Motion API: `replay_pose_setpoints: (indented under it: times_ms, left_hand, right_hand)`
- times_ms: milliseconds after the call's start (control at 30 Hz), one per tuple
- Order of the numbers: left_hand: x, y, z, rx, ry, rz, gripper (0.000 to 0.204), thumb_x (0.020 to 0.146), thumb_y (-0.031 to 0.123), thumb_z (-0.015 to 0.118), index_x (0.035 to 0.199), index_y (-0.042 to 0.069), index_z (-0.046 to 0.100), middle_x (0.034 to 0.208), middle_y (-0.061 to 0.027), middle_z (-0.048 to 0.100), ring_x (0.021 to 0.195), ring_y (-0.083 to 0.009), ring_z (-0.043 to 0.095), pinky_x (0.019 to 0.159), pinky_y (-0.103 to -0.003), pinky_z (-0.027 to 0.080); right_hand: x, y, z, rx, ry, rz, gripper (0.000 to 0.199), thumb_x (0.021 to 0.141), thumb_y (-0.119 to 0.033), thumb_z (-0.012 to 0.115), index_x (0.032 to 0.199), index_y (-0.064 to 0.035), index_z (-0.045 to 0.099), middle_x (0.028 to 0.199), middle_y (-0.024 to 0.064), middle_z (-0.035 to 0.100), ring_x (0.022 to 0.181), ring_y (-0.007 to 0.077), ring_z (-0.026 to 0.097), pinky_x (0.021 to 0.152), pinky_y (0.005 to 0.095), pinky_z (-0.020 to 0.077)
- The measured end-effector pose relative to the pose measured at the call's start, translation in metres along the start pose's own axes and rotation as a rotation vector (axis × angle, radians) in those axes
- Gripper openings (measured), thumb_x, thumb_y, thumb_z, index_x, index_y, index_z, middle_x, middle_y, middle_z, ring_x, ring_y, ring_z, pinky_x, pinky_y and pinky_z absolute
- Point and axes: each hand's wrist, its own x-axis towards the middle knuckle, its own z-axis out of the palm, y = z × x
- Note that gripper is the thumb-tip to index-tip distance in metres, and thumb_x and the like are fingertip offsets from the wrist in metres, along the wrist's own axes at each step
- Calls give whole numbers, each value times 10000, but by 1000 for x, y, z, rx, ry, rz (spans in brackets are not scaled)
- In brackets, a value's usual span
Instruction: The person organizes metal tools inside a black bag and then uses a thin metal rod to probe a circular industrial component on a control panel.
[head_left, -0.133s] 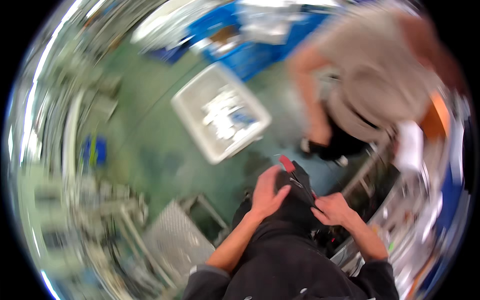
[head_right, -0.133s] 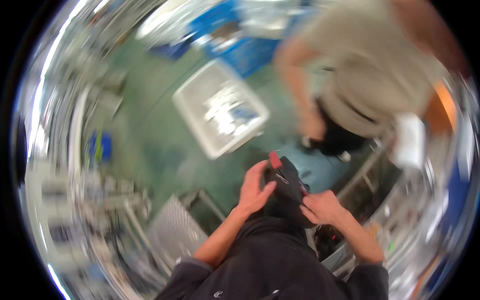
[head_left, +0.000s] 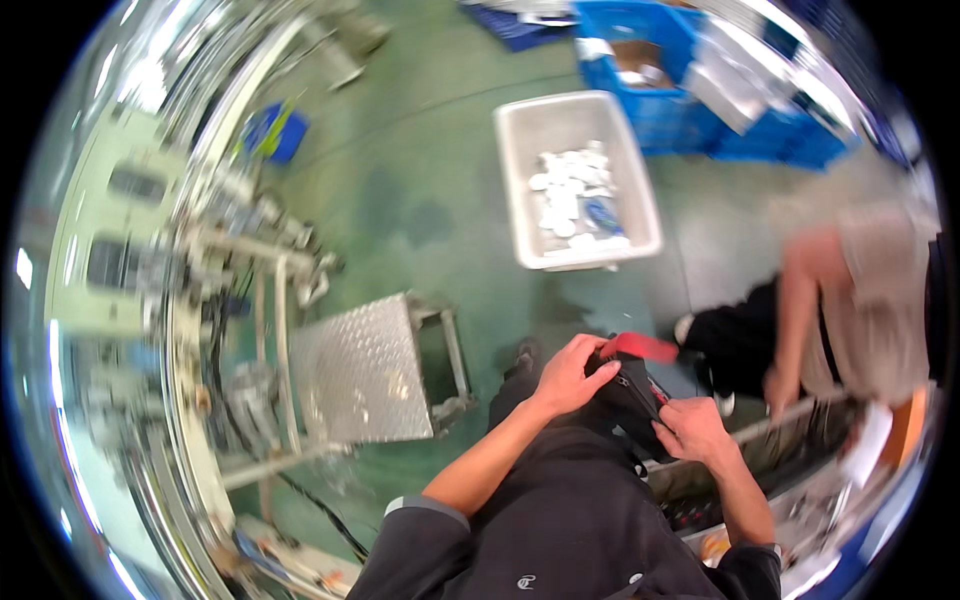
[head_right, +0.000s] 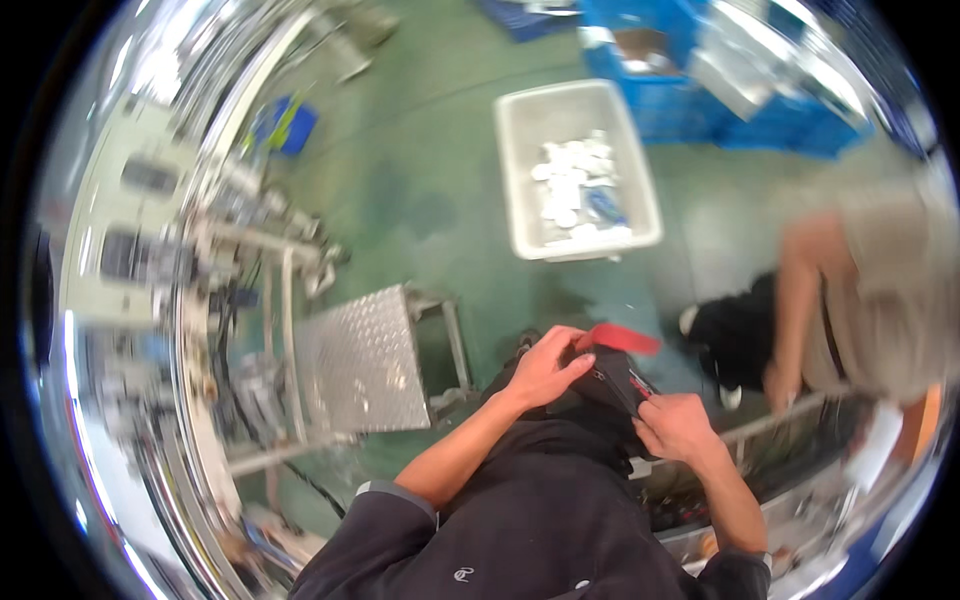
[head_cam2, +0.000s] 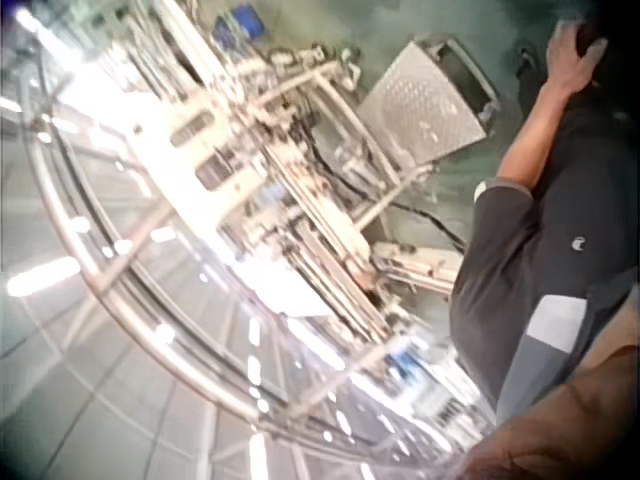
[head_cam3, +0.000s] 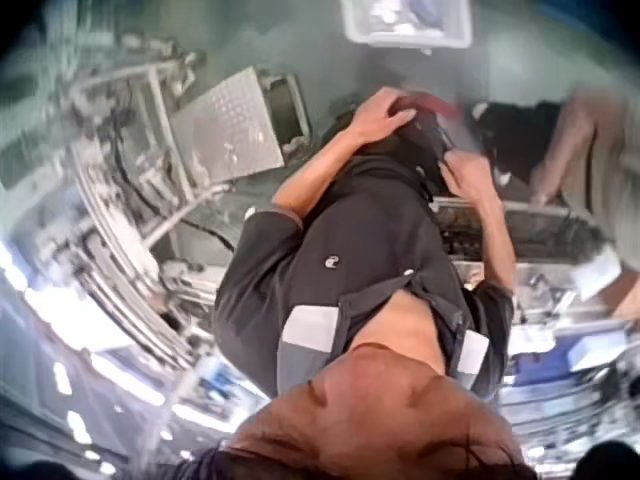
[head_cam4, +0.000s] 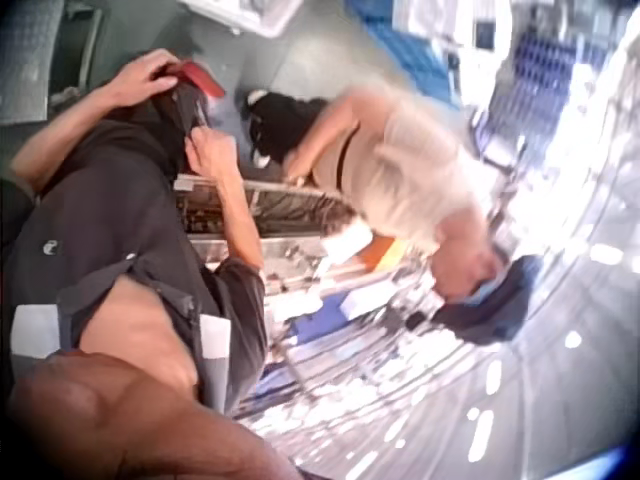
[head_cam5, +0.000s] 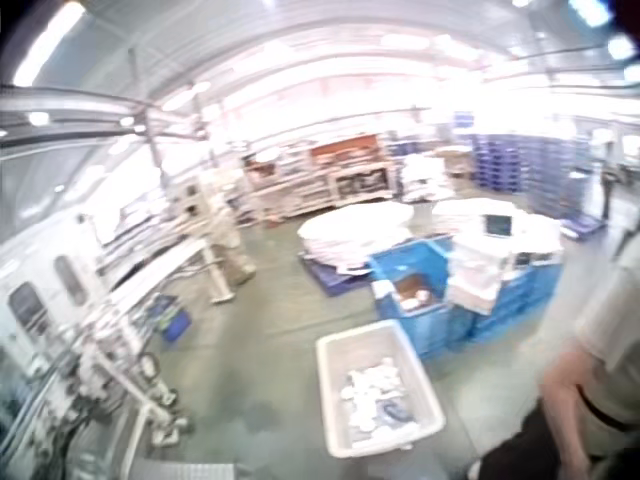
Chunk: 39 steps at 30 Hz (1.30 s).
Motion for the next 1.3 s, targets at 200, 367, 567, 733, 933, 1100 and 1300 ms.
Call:
replay_pose_setpoints:
  times_ms: [200, 367, 567, 733, 933, 1100, 1300]
  left_hand:
    - [-10, -143, 226, -580, 218, -294, 389, 896, 391, 700, 913, 9, 630, 778, -159, 657, 707, -297, 631, 651, -394, 481]
    - [-20, -230, 309, -902, 440, -650, 388, 935, 406, 633, 946, 18, 627, 874, -228, 681, 898, -421, 662, 751, -493, 506]
    - [-34, -310, 386, -1234, 1016, -1272, 401, 961, 394, 613, 958, -7, 624, 861, -226, 683, 851, -418, 663, 715, -481, 492]
    - [-42, -393, 392, -1350, 1234, -1620, 410, 984, 372, 586, 954, -35, 622, 858, -243, 670, 824, -407, 648, 753, -473, 485]
    - [-21, -474, 357, -1274, 1350, -1775, 383, 996, 346, 559, 1018, -35, 597, 942, -288, 664, 933, -482, 628, 827, -502, 478]
    - [9, -503, 417, -1378, 1585, -2000, 386, 1000, 337, 573, 1000, -48, 588, 835, -220, 660, 773, -375, 643, 735, -464, 493]
    - [-4, -496, 400, -1993, 2245, -1277, 185, 950, 181, 709, 939, 26, 610, 727, -11, 604, 592, -71, 515, 541, -228, 412]
  right_hand:
    - [53, 124, 12, -389, -721, -316, 185, 780, -210, 698, 764, -100, 550, 738, 65, 578, 708, 297, 617, 621, 422, 498]
    - [129, 167, 125, -501, -1093, -373, 150, 799, -193, 673, 816, -92, 564, 805, 82, 595, 755, 313, 619, 654, 456, 510]
    - [234, 183, 323, -639, -1598, -688, 246, 861, -278, 627, 1036, -106, 651, 1011, 93, 671, 978, 310, 647, 776, 448, 538]
    - [281, 181, 482, -632, -1746, -1123, 196, 827, -215, 625, 983, -99, 652, 1015, 87, 676, 969, 279, 651, 786, 422, 519]
    - [320, 199, 633, -736, -1720, -1496, 200, 805, -163, 628, 996, -117, 662, 1016, 59, 656, 1008, 254, 625, 848, 385, 490]
    - [290, 219, 677, -577, -1592, -1334, 188, 841, -179, 664, 1015, -114, 630, 1016, 74, 608, 1001, 245, 601, 847, 396, 485]
    - [243, 195, 620, -601, -1641, -384, 302, 907, -313, 653, 1075, -66, 607, 967, 76, 701, 881, 294, 689, 777, 436, 526]
